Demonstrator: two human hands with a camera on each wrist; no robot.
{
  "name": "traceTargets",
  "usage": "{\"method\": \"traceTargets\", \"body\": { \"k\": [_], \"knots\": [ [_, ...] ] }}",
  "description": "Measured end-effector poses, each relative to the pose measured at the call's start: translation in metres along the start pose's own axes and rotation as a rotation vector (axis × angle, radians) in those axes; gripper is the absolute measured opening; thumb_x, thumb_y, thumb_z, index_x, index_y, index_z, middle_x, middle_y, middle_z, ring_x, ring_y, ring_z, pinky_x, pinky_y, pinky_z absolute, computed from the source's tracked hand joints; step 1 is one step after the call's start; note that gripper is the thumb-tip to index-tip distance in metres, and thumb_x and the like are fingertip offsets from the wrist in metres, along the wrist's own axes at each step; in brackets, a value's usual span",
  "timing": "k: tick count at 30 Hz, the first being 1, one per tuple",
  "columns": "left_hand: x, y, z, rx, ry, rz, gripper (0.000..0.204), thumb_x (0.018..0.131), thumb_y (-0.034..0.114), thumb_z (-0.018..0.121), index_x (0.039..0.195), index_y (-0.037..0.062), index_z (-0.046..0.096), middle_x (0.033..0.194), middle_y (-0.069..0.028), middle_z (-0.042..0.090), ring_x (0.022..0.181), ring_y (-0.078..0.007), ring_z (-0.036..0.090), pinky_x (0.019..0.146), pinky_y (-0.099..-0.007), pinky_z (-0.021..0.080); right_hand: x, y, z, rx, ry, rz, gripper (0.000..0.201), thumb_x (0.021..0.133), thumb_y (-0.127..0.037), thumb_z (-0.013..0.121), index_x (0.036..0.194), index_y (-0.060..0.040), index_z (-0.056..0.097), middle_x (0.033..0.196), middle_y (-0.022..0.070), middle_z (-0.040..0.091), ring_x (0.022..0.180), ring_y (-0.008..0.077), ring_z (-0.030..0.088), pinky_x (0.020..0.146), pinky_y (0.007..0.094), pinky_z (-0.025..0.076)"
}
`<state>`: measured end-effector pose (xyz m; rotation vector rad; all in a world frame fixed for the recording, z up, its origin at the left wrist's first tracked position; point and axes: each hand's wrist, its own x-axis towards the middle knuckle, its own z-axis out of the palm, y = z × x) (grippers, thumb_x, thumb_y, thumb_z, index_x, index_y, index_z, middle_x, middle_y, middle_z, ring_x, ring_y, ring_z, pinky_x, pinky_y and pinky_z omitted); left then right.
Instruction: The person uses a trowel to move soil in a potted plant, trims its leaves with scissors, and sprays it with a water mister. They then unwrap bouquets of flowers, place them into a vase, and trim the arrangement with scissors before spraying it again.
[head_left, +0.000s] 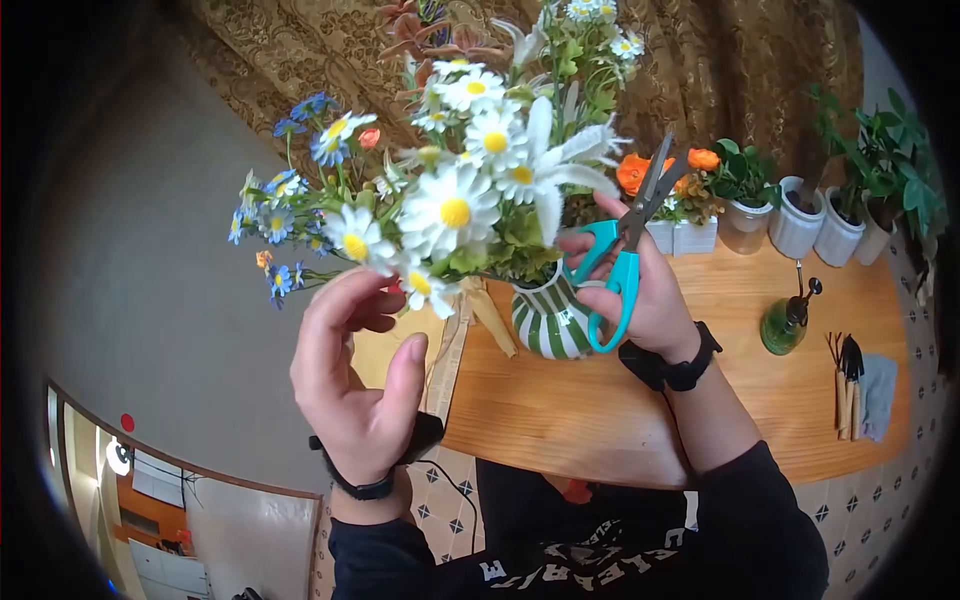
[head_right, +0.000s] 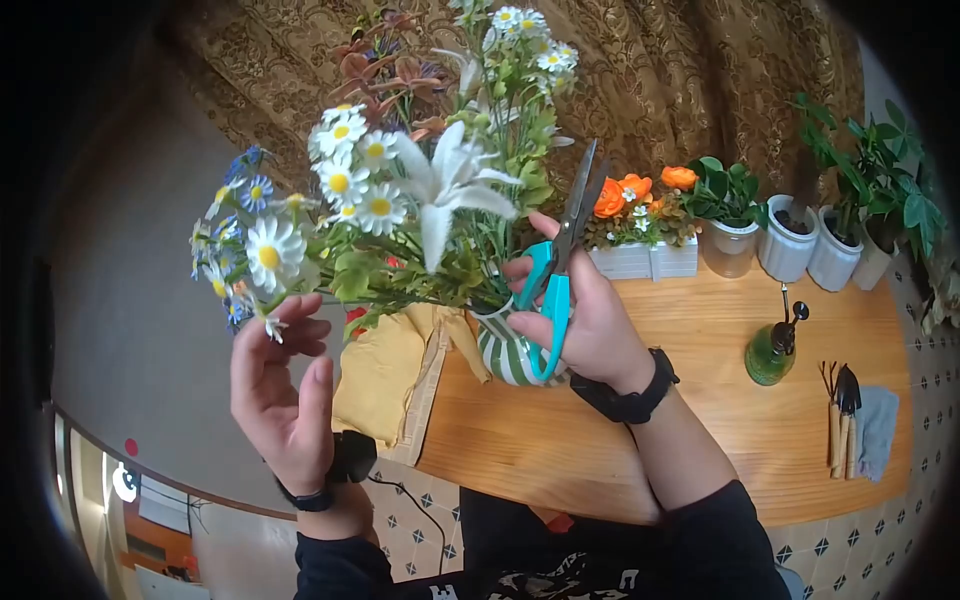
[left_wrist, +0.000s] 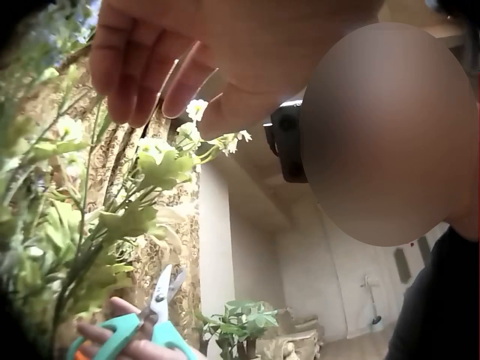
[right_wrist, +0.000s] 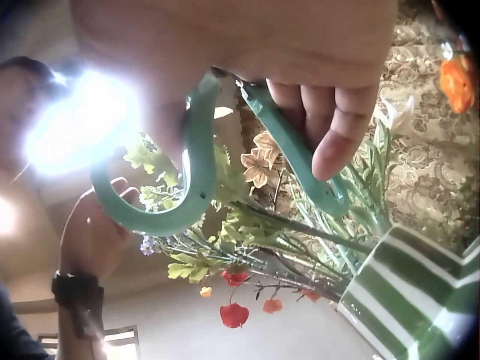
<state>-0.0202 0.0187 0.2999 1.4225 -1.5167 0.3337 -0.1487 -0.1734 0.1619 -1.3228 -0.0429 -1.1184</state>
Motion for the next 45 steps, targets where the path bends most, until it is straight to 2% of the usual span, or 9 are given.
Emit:
{"method": "traceTargets", "body": {
  "k": [3,7,12,22,26,30,35,40,45],
  "knots": [
    [-0.010,-0.010,0.002,-0.150,-0.085,-0.180,0.057,0.078,0.002,0.067,0.129,-0.0072,0.043,0.119,-0.0138,0.055,0.101,-0.0214,0.058,0.089,-0.0321,0.047,-0.001,-0.007,-0.010,0.023,0.049,0.012,0.075,0.081,-0.007,0.072,0.143,-0.0016,0.030,0.100,0.0056,0.059,0.089,0.0115,0.057,0.081,0.0254,0.047],
    [-0.012,-0.011,0.019,-0.414,-0.074,-0.232,0.070,0.083,0.012,0.066,0.141,0.0009,0.028,0.142,-0.0208,0.037,0.125,-0.0368,0.046,0.101,-0.0412,0.040,0.001,-0.013,-0.021,0.008,0.142,0.006,0.063,0.084,-0.006,0.067,0.140,-0.0020,0.039,0.086,0.0007,0.056,0.075,0.0079,0.057,0.069,0.0219,0.048],
    [0.006,-0.004,0.025,-0.525,0.038,-0.229,0.081,0.082,0.001,0.061,0.147,-0.0032,0.011,0.145,-0.0179,0.032,0.132,-0.0268,0.038,0.108,-0.0382,0.034,0.003,-0.020,-0.018,0.011,0.202,0.050,0.061,0.084,-0.007,0.067,0.139,-0.0016,0.040,0.077,-0.0020,0.052,0.066,0.0072,0.056,0.058,0.0201,0.046],
    [0.048,-0.002,0.012,-0.596,0.072,-0.103,0.066,0.090,0.003,0.055,0.145,-0.0033,0.018,0.137,-0.0212,0.041,0.127,-0.0269,0.043,0.103,-0.0353,0.038,0.001,-0.016,-0.013,-0.135,0.143,0.060,0.068,0.077,0.000,0.073,0.137,0.0003,0.041,0.091,0.0001,0.058,0.082,0.0069,0.056,0.076,0.0212,0.047],
    [0.060,0.000,0.007,-0.622,0.071,-0.051,0.063,0.091,0.004,0.053,0.144,-0.0030,0.020,0.132,-0.0223,0.046,0.114,-0.0272,0.056,0.095,-0.0336,0.046,-0.001,-0.014,-0.010,-0.167,0.117,0.033,0.070,0.076,0.000,0.074,0.137,-0.0007,0.041,0.094,0.0019,0.058,0.086,0.0094,0.057,0.080,0.0238,0.047],
    [0.069,-0.004,0.001,-0.572,-0.053,0.071,0.047,0.093,0.003,0.050,0.137,-0.0054,0.036,0.125,-0.0193,0.054,0.111,-0.0236,0.059,0.093,-0.0342,0.048,-0.002,-0.006,-0.006,-0.185,0.105,-0.006,0.072,0.075,0.001,0.074,0.138,-0.0012,0.039,0.099,0.0036,0.058,0.091,0.0116,0.057,0.081,0.0255,0.047],
    [0.067,0.010,0.007,-0.281,-0.210,-0.008,0.037,0.092,0.004,0.050,0.128,-0.0066,0.047,0.128,-0.0174,0.055,0.109,-0.0227,0.059,0.095,-0.0329,0.045,-0.003,-0.004,-0.001,0.009,0.033,0.069,0.077,0.075,-0.006,0.076,0.141,-0.0013,0.035,0.108,0.0062,0.057,0.096,0.0141,0.057,0.086,0.0286,0.047],
    [0.053,0.007,0.017,0.088,-0.324,0.182,0.043,0.083,0.019,0.068,0.116,-0.0014,0.051,0.099,-0.0203,0.062,0.088,-0.0370,0.062,0.076,-0.0391,0.050,-0.010,-0.001,0.009,0.121,-0.083,0.026,0.088,0.075,-0.013,0.075,0.145,-0.0007,0.023,0.132,0.0116,0.046,0.118,0.0221,0.050,0.102,0.0370,0.039],
    [0.049,0.008,0.023,0.182,-0.346,0.197,0.026,0.080,0.010,0.065,0.104,0.0004,0.060,0.094,-0.0187,0.063,0.083,-0.0385,0.060,0.072,-0.0410,0.049,-0.016,-0.002,0.014,0.183,-0.062,0.109,0.083,0.076,-0.007,0.073,0.143,-0.0001,0.025,0.135,0.0118,0.045,0.123,0.0217,0.047,0.105,0.0374,0.035]
  ]
}}
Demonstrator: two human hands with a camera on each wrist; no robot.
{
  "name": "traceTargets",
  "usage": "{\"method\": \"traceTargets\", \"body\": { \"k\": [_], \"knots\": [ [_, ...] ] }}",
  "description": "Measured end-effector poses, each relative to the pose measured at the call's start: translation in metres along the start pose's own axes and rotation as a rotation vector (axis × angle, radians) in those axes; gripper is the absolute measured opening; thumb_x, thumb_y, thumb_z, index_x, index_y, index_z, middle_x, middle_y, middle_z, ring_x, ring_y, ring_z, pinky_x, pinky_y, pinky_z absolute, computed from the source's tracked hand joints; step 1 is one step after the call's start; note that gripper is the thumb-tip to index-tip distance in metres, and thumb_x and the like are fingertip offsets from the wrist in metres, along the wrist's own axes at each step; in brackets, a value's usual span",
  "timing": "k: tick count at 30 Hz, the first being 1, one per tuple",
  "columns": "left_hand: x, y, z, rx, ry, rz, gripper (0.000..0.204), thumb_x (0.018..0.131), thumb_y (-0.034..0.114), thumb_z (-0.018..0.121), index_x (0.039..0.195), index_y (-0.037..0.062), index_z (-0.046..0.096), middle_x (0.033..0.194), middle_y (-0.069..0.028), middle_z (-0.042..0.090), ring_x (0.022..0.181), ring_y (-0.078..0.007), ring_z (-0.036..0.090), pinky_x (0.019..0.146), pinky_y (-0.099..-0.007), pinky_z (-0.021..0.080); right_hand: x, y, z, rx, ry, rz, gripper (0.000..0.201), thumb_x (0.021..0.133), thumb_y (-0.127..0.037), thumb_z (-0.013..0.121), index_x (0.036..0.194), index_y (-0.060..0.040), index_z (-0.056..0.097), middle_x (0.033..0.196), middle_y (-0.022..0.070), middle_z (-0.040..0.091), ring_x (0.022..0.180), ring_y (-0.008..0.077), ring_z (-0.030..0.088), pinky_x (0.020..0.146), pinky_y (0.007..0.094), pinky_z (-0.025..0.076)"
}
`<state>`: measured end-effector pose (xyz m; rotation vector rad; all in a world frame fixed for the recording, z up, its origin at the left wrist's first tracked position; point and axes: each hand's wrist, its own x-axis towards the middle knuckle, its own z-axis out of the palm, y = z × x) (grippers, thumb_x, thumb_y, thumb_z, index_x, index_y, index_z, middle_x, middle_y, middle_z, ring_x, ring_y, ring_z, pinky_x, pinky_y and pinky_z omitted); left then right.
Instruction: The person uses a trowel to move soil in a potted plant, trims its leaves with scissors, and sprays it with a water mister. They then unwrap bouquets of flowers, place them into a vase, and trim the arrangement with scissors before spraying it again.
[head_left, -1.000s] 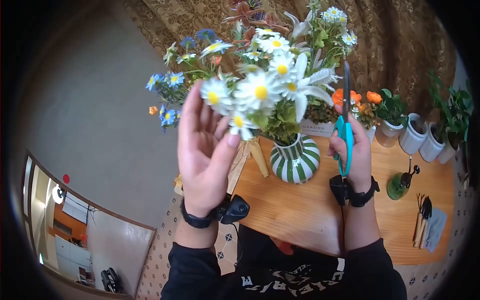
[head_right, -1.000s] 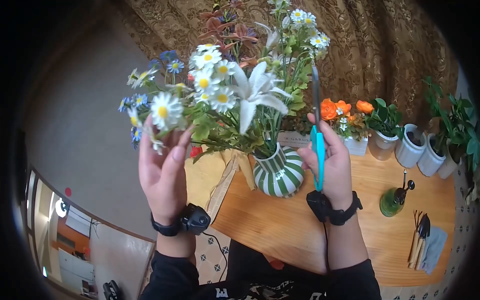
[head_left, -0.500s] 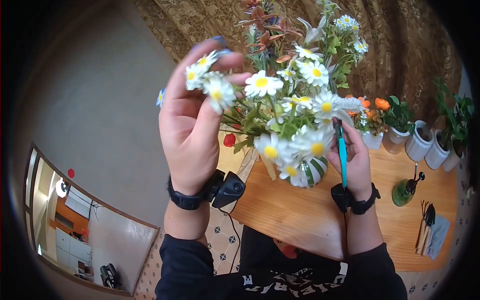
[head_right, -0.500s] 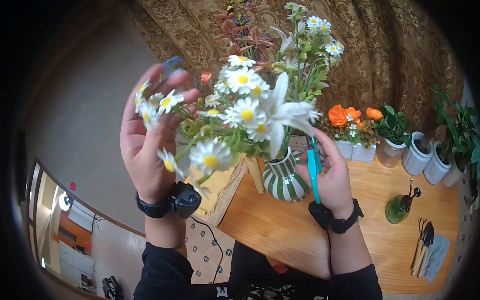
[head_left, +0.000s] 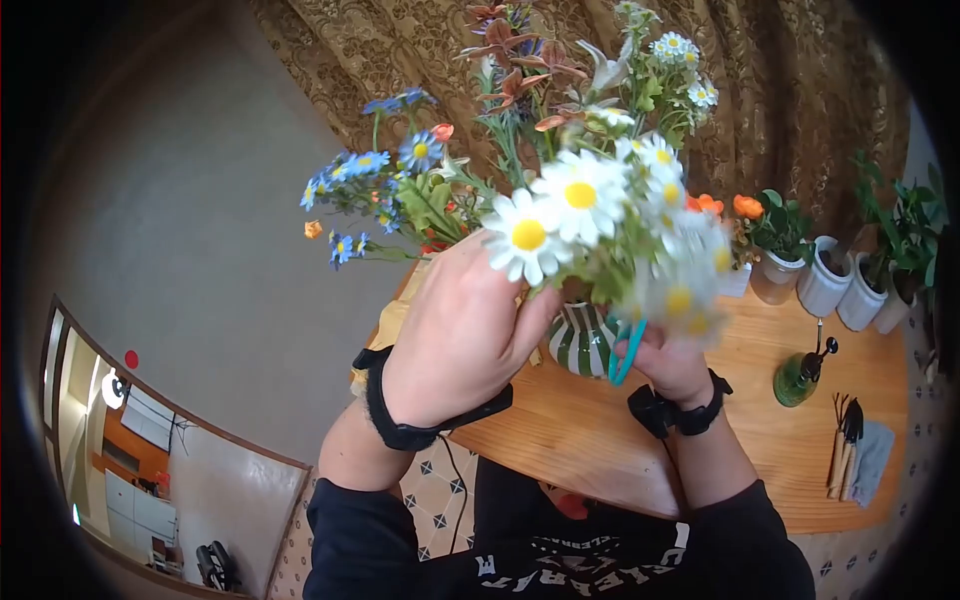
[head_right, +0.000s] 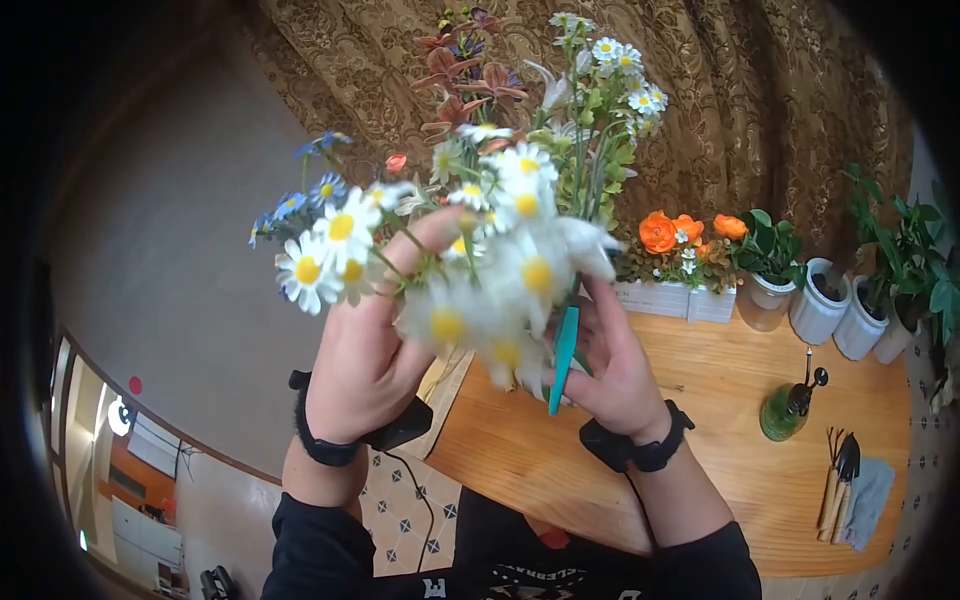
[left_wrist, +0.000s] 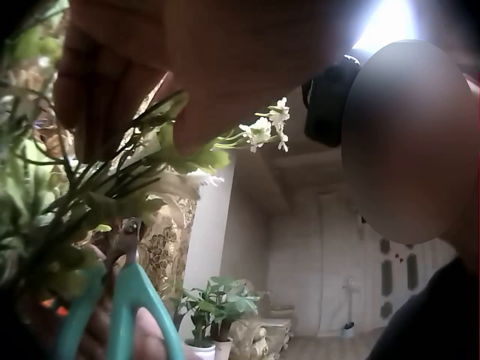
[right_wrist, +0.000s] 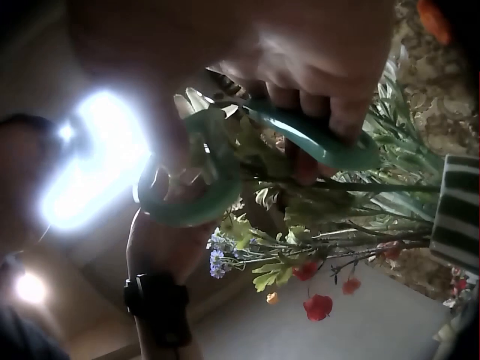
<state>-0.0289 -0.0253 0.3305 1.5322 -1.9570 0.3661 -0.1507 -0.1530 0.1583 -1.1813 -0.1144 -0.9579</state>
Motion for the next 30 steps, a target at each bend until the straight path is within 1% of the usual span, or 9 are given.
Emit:
{"method": "traceTargets", "body": {
  "k": [6,10,13,16,19,24,26,28,30],
  "knots": [
    [-0.003,-0.005,0.010,-0.140,-0.006,0.092,0.029,0.075,0.004,0.063,0.104,0.0003,0.063,0.100,-0.0180,0.064,0.089,-0.0357,0.061,0.078,-0.0377,0.050,0.003,-0.009,0.009,0.117,-0.017,0.060,0.078,0.075,-0.005,0.075,0.140,-0.0014,0.032,0.137,0.0125,0.043,0.127,0.0227,0.043,0.107,0.0384,0.034],
    [0.002,0.000,-0.002,-0.240,-0.155,0.062,0.033,0.073,0.009,0.070,0.103,-0.0019,0.062,0.101,-0.0171,0.064,0.092,-0.0327,0.061,0.083,-0.0384,0.047,0.007,0.021,-0.012,0.040,-0.108,-0.014,0.077,0.074,0.002,0.071,0.140,-0.0033,0.031,0.140,0.0131,0.039,0.130,0.0250,0.040,0.107,0.0381,0.034],
    [0.000,0.002,-0.003,-0.277,-0.103,0.045,0.022,0.078,0.010,0.068,0.095,-0.0017,0.061,0.097,-0.0151,0.066,0.091,-0.0310,0.062,0.083,-0.0388,0.047,0.010,0.023,-0.006,0.128,-0.089,-0.002,0.080,0.074,0.014,0.061,0.143,-0.0010,0.024,0.139,0.0137,0.039,0.130,0.0255,0.041,0.105,0.0374,0.037],
    [-0.012,-0.002,0.001,-0.468,0.051,-0.254,0.016,0.081,0.003,0.062,0.097,-0.0015,0.059,0.094,-0.0105,0.063,0.086,-0.0197,0.061,0.079,-0.0312,0.047,0.009,0.011,0.000,0.045,-0.096,-0.060,0.079,0.077,0.012,0.062,0.144,-0.0020,0.020,0.133,0.0147,0.046,0.120,0.0233,0.051,0.097,0.0357,0.045],
    [-0.015,-0.004,0.004,-0.557,0.182,-0.249,0.016,0.087,0.001,0.056,0.103,-0.0001,0.055,0.093,-0.0030,0.060,0.086,-0.0106,0.057,0.080,-0.0254,0.045,0.007,0.004,0.004,-0.001,-0.092,-0.011,0.080,0.079,0.009,0.063,0.144,-0.0042,0.019,0.127,0.0156,0.051,0.110,0.0230,0.057,0.092,0.0359,0.048],
    [-0.013,-0.013,-0.005,-0.600,0.272,-0.298,0.030,0.084,-0.003,0.060,0.114,-0.0007,0.053,0.109,-0.0079,0.058,0.103,-0.0155,0.055,0.091,-0.0289,0.044,0.008,0.012,0.000,0.079,-0.126,-0.053,0.079,0.082,0.000,0.067,0.144,-0.0040,0.020,0.121,0.0160,0.055,0.103,0.0192,0.058,0.089,0.0350,0.048],
    [-0.018,-0.020,-0.004,-0.625,0.306,-0.160,0.048,0.084,0.014,0.067,0.125,-0.0019,0.046,0.116,-0.0110,0.056,0.105,-0.0183,0.055,0.091,-0.0312,0.045,0.009,0.012,-0.003,0.086,-0.127,-0.040,0.078,0.082,-0.002,0.067,0.144,-0.0040,0.020,0.118,0.0160,0.056,0.101,0.0184,0.058,0.089,0.0348,0.048],
    [-0.025,-0.018,-0.002,-0.580,0.370,-0.241,0.065,0.080,0.025,0.071,0.131,-0.0016,0.041,0.121,-0.0139,0.055,0.106,-0.0195,0.055,0.092,-0.0325,0.045,0.011,0.007,-0.004,0.087,-0.108,-0.011,0.077,0.083,-0.003,0.066,0.144,-0.0033,0.020,0.116,0.0158,0.057,0.100,0.0177,0.059,0.089,0.0341,0.048],
    [-0.041,-0.019,0.002,-0.478,0.386,-0.262,0.072,0.076,0.020,0.068,0.137,-0.0027,0.036,0.123,-0.0141,0.051,0.116,-0.0217,0.051,0.102,-0.0364,0.039,0.010,0.002,-0.007,0.065,-0.085,-0.011,0.076,0.084,-0.003,0.066,0.144,-0.0024,0.020,0.114,0.0156,0.058,0.099,0.0171,0.059,0.089,0.0335,0.047]
  ]
}}
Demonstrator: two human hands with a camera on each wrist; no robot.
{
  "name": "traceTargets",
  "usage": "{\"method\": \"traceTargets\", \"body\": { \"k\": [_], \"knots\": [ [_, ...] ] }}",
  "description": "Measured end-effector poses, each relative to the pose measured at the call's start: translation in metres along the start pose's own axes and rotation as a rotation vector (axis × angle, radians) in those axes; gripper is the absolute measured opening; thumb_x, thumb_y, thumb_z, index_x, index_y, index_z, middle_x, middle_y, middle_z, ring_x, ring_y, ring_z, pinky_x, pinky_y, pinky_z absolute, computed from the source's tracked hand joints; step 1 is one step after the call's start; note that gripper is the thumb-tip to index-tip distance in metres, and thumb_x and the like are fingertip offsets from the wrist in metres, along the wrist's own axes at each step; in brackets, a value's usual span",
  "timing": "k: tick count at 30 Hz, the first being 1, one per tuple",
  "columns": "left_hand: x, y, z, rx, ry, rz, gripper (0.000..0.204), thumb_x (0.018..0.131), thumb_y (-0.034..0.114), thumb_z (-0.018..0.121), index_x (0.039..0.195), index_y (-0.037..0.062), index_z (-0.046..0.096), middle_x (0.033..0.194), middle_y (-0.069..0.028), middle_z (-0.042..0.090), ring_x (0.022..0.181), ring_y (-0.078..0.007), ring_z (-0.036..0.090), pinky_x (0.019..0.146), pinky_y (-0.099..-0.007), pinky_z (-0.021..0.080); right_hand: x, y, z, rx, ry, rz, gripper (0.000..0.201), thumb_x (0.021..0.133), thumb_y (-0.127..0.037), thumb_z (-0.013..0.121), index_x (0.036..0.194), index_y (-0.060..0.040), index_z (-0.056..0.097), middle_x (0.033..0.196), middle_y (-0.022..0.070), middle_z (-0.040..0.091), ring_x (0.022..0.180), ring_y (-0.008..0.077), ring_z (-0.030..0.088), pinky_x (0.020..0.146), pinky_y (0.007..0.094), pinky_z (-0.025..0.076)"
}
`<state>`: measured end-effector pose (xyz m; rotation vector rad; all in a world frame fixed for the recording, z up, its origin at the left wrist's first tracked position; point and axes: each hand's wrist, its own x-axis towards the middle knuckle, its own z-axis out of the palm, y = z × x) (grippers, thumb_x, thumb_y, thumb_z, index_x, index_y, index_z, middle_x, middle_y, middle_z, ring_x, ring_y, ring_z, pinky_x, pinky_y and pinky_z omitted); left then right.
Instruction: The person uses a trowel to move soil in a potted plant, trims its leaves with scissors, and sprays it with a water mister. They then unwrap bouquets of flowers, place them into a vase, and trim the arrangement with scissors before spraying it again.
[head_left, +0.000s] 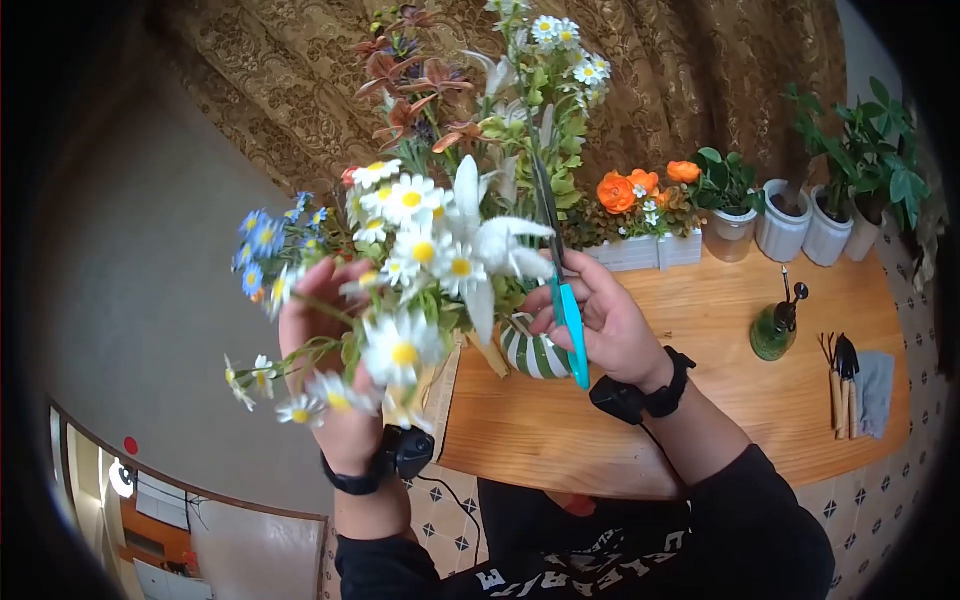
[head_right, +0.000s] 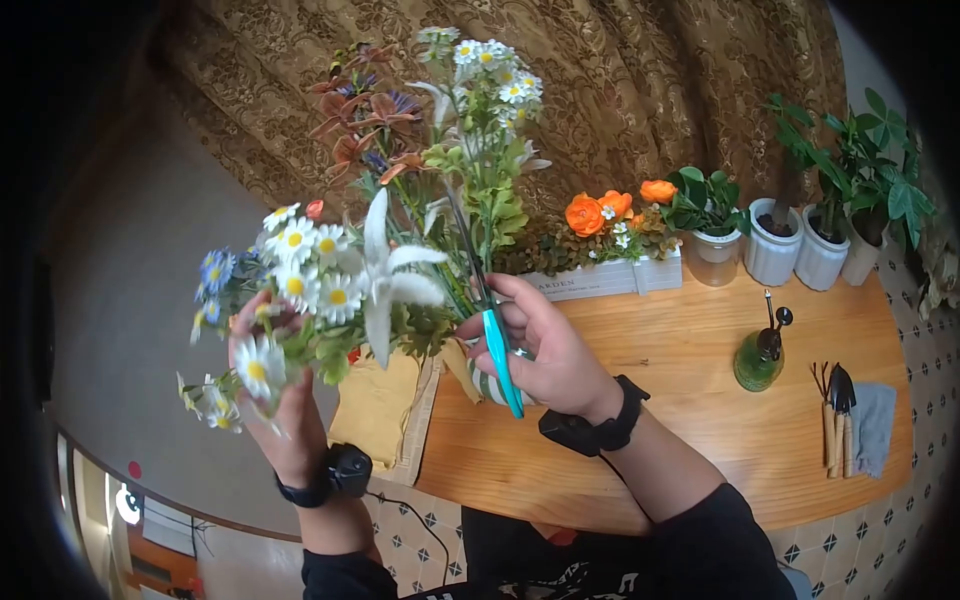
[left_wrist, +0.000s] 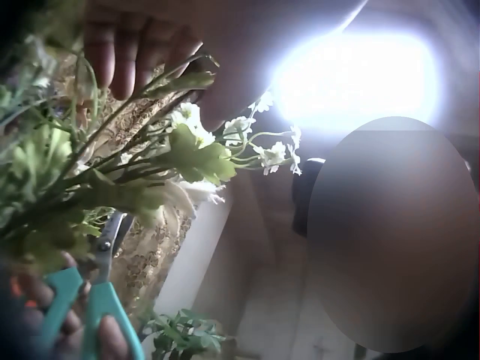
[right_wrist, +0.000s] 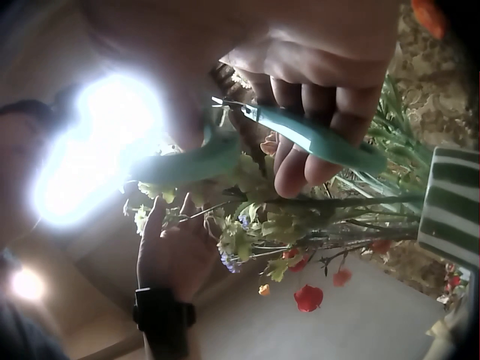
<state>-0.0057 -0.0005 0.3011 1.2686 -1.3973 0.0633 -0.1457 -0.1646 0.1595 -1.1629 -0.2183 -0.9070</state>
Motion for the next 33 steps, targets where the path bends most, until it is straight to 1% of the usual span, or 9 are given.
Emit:
{"method": "traceTargets", "body": {
  "k": [4,8,14,20,24,26,30,31,33],
  "knots": [
    [-0.057,-0.048,-0.010,-0.001,0.270,0.119,0.060,0.081,0.005,0.062,0.136,-0.0020,0.037,0.124,-0.0166,0.051,0.110,-0.0257,0.055,0.098,-0.0375,0.043,0.000,-0.010,-0.006,-0.020,0.080,-0.049,0.070,0.085,-0.002,0.063,0.142,-0.0013,0.024,0.110,0.0137,0.059,0.096,0.0150,0.059,0.087,0.0299,0.047],
    [-0.101,-0.065,0.020,-0.129,0.228,-0.356,0.048,0.084,-0.001,0.060,0.129,-0.0003,0.043,0.119,-0.0147,0.054,0.105,-0.0227,0.056,0.095,-0.0341,0.044,0.004,-0.024,-0.014,-0.012,0.211,-0.117,0.062,0.088,-0.005,0.061,0.141,-0.0016,0.028,0.105,0.0114,0.060,0.090,0.0136,0.060,0.083,0.0272,0.048],
    [-0.103,-0.146,0.044,-0.173,-0.042,-0.693,0.058,0.085,0.000,0.060,0.136,-0.0017,0.033,0.136,-0.0182,0.043,0.126,-0.0264,0.044,0.106,-0.0359,0.035,0.004,-0.025,-0.024,-0.026,0.351,-0.049,0.051,0.093,-0.016,0.056,0.136,0.0000,0.034,0.096,0.0111,0.064,0.081,0.0136,0.061,0.074,0.0260,0.050],
    [-0.101,-0.191,0.066,-0.351,-0.197,-0.574,0.078,0.079,0.007,0.070,0.142,-0.0013,0.025,0.144,-0.0179,0.035,0.133,-0.0275,0.036,0.107,-0.0368,0.034,0.002,-0.035,-0.008,-0.154,0.346,-0.107,0.045,0.094,-0.016,0.055,0.132,0.0008,0.040,0.085,0.0090,0.063,0.071,0.0120,0.060,0.065,0.0238,0.049],
    [-0.095,-0.212,0.060,-0.420,-0.292,-0.675,0.070,0.074,0.005,0.074,0.134,-0.0026,0.039,0.132,-0.0147,0.050,0.122,-0.0201,0.046,0.102,-0.0319,0.039,-0.003,-0.032,-0.009,-0.261,0.382,-0.058,0.037,0.095,-0.017,0.051,0.127,0.0019,0.045,0.082,0.0089,0.061,0.068,0.0128,0.058,0.061,0.0244,0.047],
    [-0.083,-0.221,0.063,-0.258,-0.279,-0.546,0.072,0.073,0.007,0.075,0.135,-0.0041,0.039,0.131,-0.0155,0.051,0.120,-0.0211,0.049,0.103,-0.0315,0.038,-0.012,-0.016,-0.028,-0.458,0.364,-0.176,0.035,0.098,-0.030,0.041,0.094,0.0017,0.056,0.080,0.0111,0.058,0.067,0.0185,0.056,0.060,0.0294,0.045],
    [-0.076,-0.234,0.061,-0.365,-0.379,-0.518,0.090,0.069,0.021,0.082,0.139,-0.0049,0.033,0.138,-0.0195,0.044,0.127,-0.0270,0.044,0.107,-0.0340,0.033,-0.007,-0.016,-0.009,-0.273,0.361,-0.270,0.044,0.094,-0.045,0.046,0.116,-0.0074,0.052,0.097,0.0157,0.061,0.085,0.0265,0.059,0.085,0.0436,0.046],
    [-0.078,-0.240,0.064,-0.391,-0.382,-0.492,0.090,0.069,0.022,0.082,0.139,-0.0044,0.033,0.138,-0.0194,0.043,0.128,-0.0274,0.043,0.108,-0.0341,0.033,-0.008,-0.025,-0.008,-0.395,0.151,-0.208,0.050,0.092,-0.049,0.049,0.129,-0.0145,0.044,0.115,0.0153,0.057,0.103,0.0300,0.057,0.096,0.0480,0.041],
    [-0.082,-0.248,0.065,-0.407,-0.389,-0.463,0.090,0.068,0.023,0.083,0.140,-0.0025,0.034,0.141,-0.0186,0.040,0.130,-0.0280,0.040,0.109,-0.0348,0.030,-0.009,-0.021,-0.018,-0.388,0.151,-0.188,0.051,0.091,-0.048,0.051,0.129,-0.0144,0.043,0.122,0.0138,0.053,0.111,0.0300,0.052,0.096,0.0471,0.040]
  ]
}}
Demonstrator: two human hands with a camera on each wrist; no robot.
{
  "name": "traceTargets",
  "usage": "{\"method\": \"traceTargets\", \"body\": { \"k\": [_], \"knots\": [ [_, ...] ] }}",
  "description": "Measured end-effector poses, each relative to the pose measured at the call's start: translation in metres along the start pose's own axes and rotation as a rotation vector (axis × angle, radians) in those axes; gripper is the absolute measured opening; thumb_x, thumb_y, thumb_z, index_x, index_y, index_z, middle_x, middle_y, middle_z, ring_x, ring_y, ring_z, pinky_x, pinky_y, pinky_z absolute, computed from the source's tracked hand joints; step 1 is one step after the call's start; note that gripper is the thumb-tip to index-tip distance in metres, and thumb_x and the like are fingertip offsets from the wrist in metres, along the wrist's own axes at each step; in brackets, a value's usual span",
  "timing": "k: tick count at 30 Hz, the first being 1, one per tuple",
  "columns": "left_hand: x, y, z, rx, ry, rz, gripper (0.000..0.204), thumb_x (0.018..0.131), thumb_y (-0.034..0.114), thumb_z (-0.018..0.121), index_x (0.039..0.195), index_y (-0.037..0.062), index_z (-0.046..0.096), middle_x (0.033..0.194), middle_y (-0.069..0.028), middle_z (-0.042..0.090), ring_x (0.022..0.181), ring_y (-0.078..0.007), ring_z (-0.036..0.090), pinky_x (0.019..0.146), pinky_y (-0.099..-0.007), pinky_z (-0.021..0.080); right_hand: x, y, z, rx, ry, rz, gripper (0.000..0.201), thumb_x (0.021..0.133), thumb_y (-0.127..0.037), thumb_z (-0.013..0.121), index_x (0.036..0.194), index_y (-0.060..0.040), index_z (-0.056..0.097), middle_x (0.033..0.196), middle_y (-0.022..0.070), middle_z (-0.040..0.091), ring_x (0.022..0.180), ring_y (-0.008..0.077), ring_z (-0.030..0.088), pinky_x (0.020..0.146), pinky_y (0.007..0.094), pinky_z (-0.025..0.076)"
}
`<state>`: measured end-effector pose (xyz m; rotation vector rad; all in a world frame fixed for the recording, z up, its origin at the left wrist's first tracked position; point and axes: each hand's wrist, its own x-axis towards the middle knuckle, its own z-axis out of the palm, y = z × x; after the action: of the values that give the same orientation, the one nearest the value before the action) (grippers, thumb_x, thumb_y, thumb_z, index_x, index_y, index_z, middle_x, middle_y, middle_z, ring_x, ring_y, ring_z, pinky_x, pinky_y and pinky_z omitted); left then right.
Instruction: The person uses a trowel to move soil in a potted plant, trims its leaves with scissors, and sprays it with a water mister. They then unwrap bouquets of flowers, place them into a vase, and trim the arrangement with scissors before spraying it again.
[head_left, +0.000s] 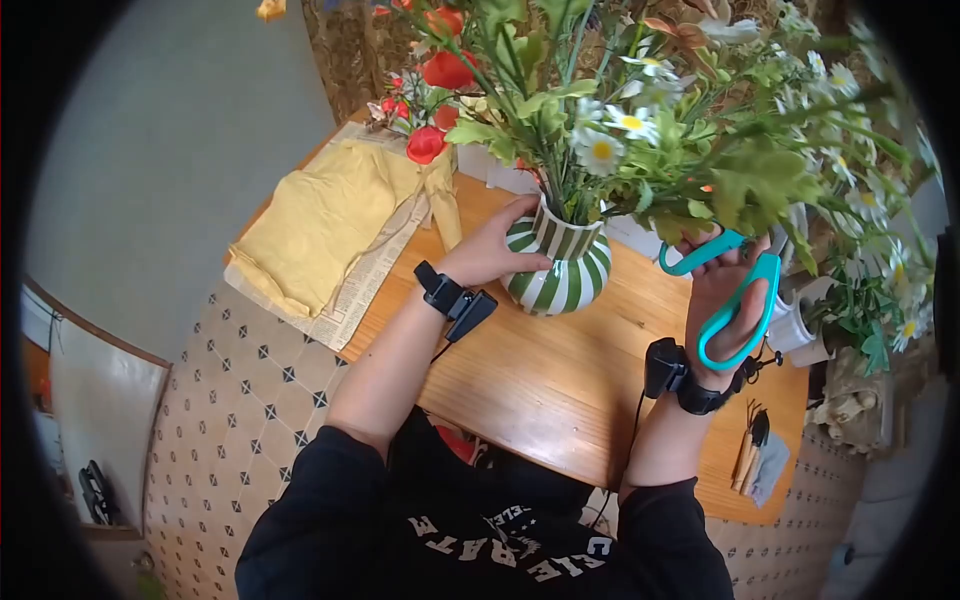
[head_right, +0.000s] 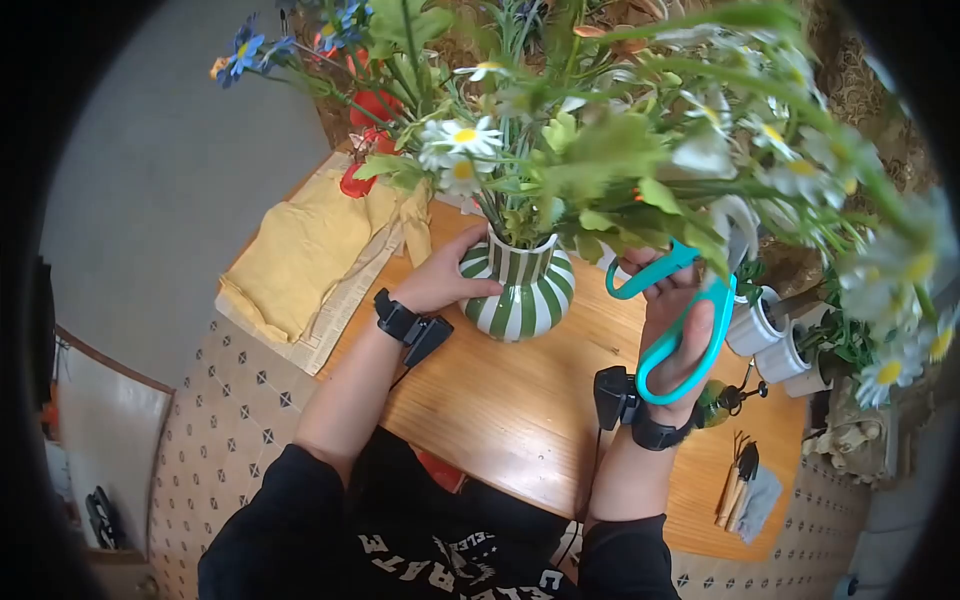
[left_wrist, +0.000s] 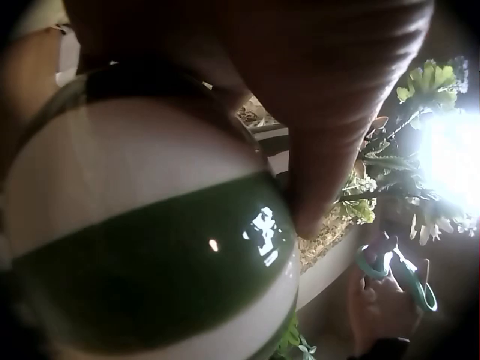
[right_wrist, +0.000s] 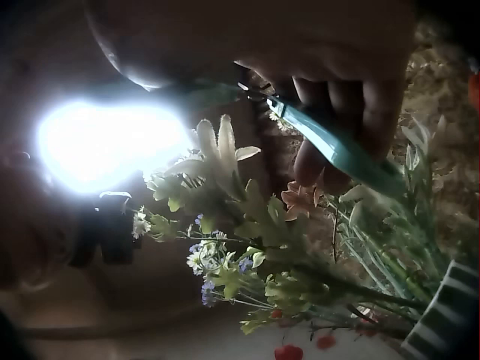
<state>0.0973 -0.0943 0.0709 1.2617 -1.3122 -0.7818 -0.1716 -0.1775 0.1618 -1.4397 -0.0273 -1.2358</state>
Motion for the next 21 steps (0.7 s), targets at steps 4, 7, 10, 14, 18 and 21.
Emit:
{"method": "traceTargets", "body": {
  "k": [4,7,10,14,18,21],
  "knots": [
    [-0.002,-0.006,-0.002,-0.047,-0.028,0.020,0.090,0.072,0.014,0.079,0.144,-0.0002,0.028,0.139,-0.0128,0.043,0.127,-0.0212,0.043,0.108,-0.0334,0.033,-0.003,0.016,-0.001,0.022,0.065,-0.045,0.053,0.090,-0.047,0.054,0.130,-0.0143,0.041,0.130,0.0108,0.048,0.118,0.0296,0.047,0.098,0.0457,0.039],
    [-0.004,-0.013,-0.003,-0.280,-0.055,0.023,0.090,0.073,0.015,0.078,0.145,0.0013,0.026,0.141,-0.0131,0.041,0.129,-0.0221,0.041,0.109,-0.0336,0.031,-0.005,0.025,-0.001,0.009,0.097,-0.014,0.055,0.090,-0.048,0.054,0.130,-0.0130,0.041,0.130,0.0109,0.049,0.114,0.0300,0.050,0.096,0.0461,0.040],
    [-0.007,-0.036,-0.002,-0.506,-0.045,0.073,0.087,0.074,0.009,0.074,0.145,0.0023,0.024,0.140,-0.0123,0.041,0.130,-0.0223,0.039,0.110,-0.0328,0.029,-0.010,0.035,0.005,-0.012,0.158,0.010,0.060,0.089,-0.051,0.054,0.131,-0.0097,0.042,0.127,0.0123,0.053,0.105,0.0311,0.055,0.093,0.0463,0.041],
    [-0.012,-0.065,-0.004,-0.699,-0.068,0.063,0.086,0.077,0.009,0.072,0.146,0.0018,0.020,0.143,-0.0123,0.037,0.133,-0.0224,0.035,0.111,-0.0330,0.026,-0.008,0.037,0.017,-0.101,0.054,0.056,0.062,0.088,-0.051,0.057,0.127,-0.0043,0.045,0.120,0.0139,0.057,0.104,0.0306,0.056,0.095,0.0472,0.040],
    [-0.013,-0.067,0.002,-0.752,-0.078,0.056,0.087,0.080,0.009,0.070,0.147,0.0012,0.016,0.146,-0.0127,0.033,0.134,-0.0224,0.033,0.112,-0.0335,0.026,-0.017,0.058,0.012,0.045,0.079,0.145,0.044,0.094,-0.030,0.046,0.127,-0.0004,0.045,0.116,0.0225,0.056,0.102,0.0351,0.058,0.095,0.0483,0.043],
    [-0.016,-0.069,0.002,-0.795,-0.096,0.033,0.088,0.082,0.012,0.070,0.148,0.0014,0.012,0.146,-0.0131,0.033,0.134,-0.0224,0.033,0.111,-0.0341,0.028,-0.022,0.061,0.036,-0.028,0.184,0.215,0.037,0.093,-0.020,0.050,0.124,0.0003,0.043,0.109,0.0173,0.058,0.099,0.0308,0.060,0.094,0.0460,0.043]
  ]
}}
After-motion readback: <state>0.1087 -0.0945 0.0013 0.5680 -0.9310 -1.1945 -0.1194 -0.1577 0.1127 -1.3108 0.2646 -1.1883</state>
